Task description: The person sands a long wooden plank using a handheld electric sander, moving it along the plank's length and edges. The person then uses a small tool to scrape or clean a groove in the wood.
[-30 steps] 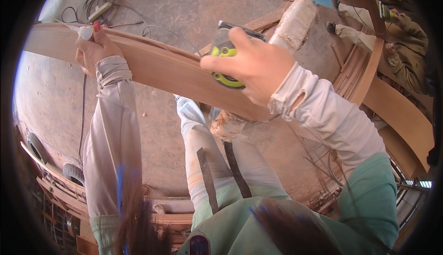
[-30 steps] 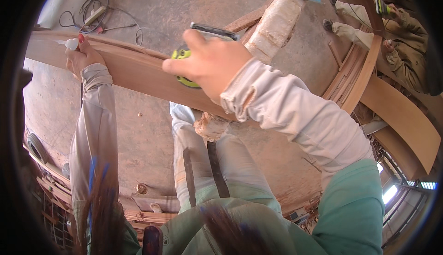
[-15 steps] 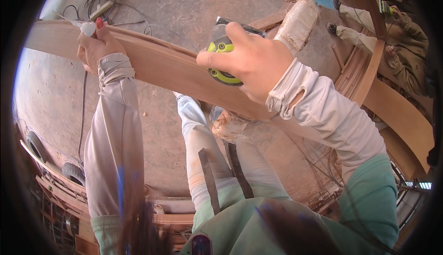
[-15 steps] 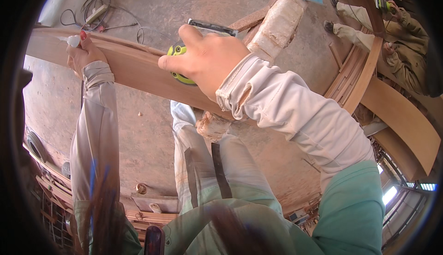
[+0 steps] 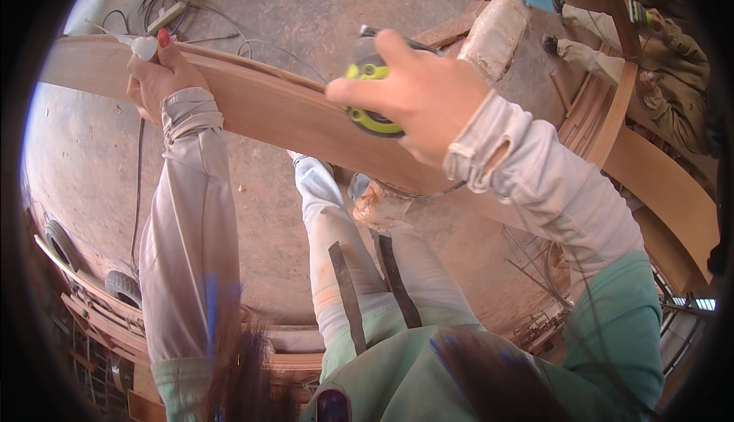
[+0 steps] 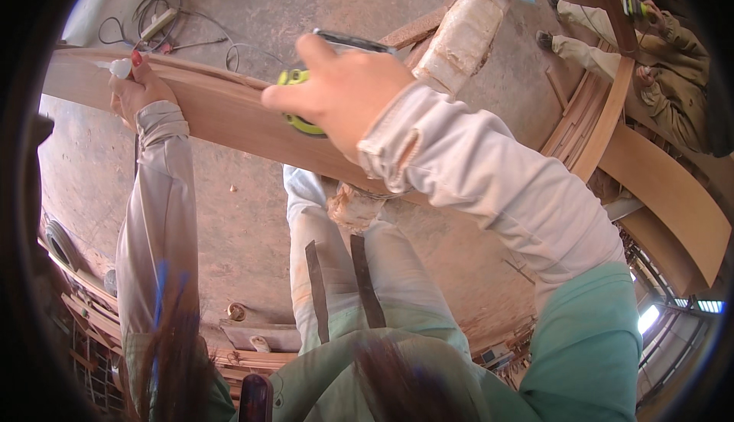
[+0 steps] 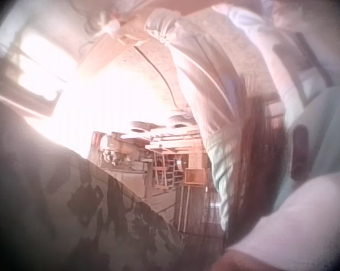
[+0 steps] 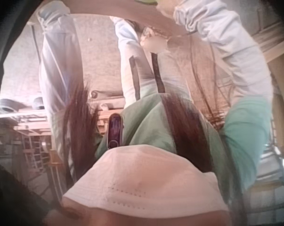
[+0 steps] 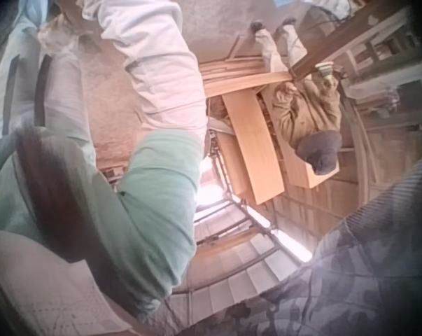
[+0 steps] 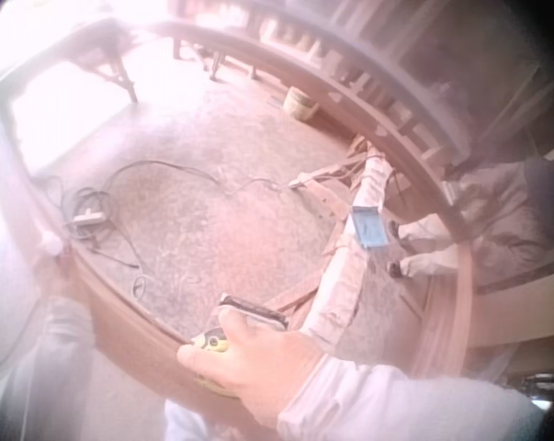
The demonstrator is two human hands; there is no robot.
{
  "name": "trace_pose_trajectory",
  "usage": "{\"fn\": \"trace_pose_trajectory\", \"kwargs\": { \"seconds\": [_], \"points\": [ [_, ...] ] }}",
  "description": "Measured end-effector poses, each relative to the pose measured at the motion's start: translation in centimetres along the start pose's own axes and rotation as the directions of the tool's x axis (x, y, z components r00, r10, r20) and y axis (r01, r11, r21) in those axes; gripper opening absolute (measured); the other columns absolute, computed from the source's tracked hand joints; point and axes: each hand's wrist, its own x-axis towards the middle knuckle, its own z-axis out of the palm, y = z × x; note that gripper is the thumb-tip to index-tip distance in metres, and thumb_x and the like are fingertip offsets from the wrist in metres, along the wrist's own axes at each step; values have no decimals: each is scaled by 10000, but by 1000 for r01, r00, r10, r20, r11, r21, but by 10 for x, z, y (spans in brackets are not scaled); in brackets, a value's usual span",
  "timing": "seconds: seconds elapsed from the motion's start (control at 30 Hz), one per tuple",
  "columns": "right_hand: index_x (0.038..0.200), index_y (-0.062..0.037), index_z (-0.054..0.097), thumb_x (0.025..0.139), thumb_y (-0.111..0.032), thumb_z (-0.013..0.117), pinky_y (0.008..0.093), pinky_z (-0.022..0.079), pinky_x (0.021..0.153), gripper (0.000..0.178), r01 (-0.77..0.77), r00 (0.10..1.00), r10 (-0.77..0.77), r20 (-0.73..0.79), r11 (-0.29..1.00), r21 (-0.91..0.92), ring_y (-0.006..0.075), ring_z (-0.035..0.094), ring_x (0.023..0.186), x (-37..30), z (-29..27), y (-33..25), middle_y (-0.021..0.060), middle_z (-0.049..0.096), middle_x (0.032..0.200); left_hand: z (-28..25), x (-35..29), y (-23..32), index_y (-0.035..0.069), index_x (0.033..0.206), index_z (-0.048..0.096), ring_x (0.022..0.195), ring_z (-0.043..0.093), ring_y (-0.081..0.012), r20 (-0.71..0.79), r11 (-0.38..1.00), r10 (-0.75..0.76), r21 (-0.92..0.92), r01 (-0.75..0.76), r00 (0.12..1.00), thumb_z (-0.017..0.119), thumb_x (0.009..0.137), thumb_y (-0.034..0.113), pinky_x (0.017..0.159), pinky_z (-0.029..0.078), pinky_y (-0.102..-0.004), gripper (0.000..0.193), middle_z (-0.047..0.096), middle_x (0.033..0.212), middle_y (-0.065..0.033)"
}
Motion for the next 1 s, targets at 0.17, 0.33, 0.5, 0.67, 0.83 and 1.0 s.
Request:
{"fn": "trace_pose_trajectory", "kwargs": {
  "seconds": [0.17,0.33,0.5,0.67,0.83,1.0],
  "points": [
    [1194,-346,569,785,-116,683,395,572,622,483,2,999,-2,-37,1000,2,324,666,791,-6,4,2,127,461,1003,1,-3,5,147,1175,576,1153,549,-297,-4,1000,-2,10,2,1000,534,942,551,979,443,-425,469,599,1178,-122],
    [1197,-351,561,795,-126,679,397,572,620,476,48,993,-47,-110,999,1,324,666,795,13,2,-7,126,455,994,2,0,2,145,1175,572,1148,549,-299,23,999,-33,24,33,999,534,941,554,979,442,-422,473,598,1187,-123],
    [1202,-352,557,805,-127,667,406,568,617,470,-14,1000,14,9,1000,-24,326,665,792,-3,-2,-1,127,454,986,1,-2,1,136,1164,575,1153,543,-294,7,1000,5,13,-5,1000,540,938,553,977,443,-418,475,608,1165,-120],
    [1198,-351,567,805,-110,658,410,567,619,470,15,999,-14,-50,999,32,331,663,789,12,1,-6,131,468,1014,0,-1,2,123,1168,575,1161,535,-298,13,1000,-2,2,2,1000,550,935,546,974,445,-417,484,612,1148,-120],
    [1195,-348,584,814,-137,663,420,568,625,442,44,994,-41,-103,999,22,340,657,780,15,2,-6,140,485,1057,2,-1,2,123,1163,579,1141,549,-308,-20,1000,3,22,-3,1000,551,938,536,966,452,-418,471,618,1129,-120],
    [1194,-350,592,771,-205,732,408,567,610,468,-64,998,64,12,998,8,327,657,773,-33,5,9,126,478,1026,1,-2,2,129,1152,581,1141,551,-300,-19,1000,23,5,-23,1000,539,933,565,967,452,-417,490,618,1125,-122]
  ]
}}
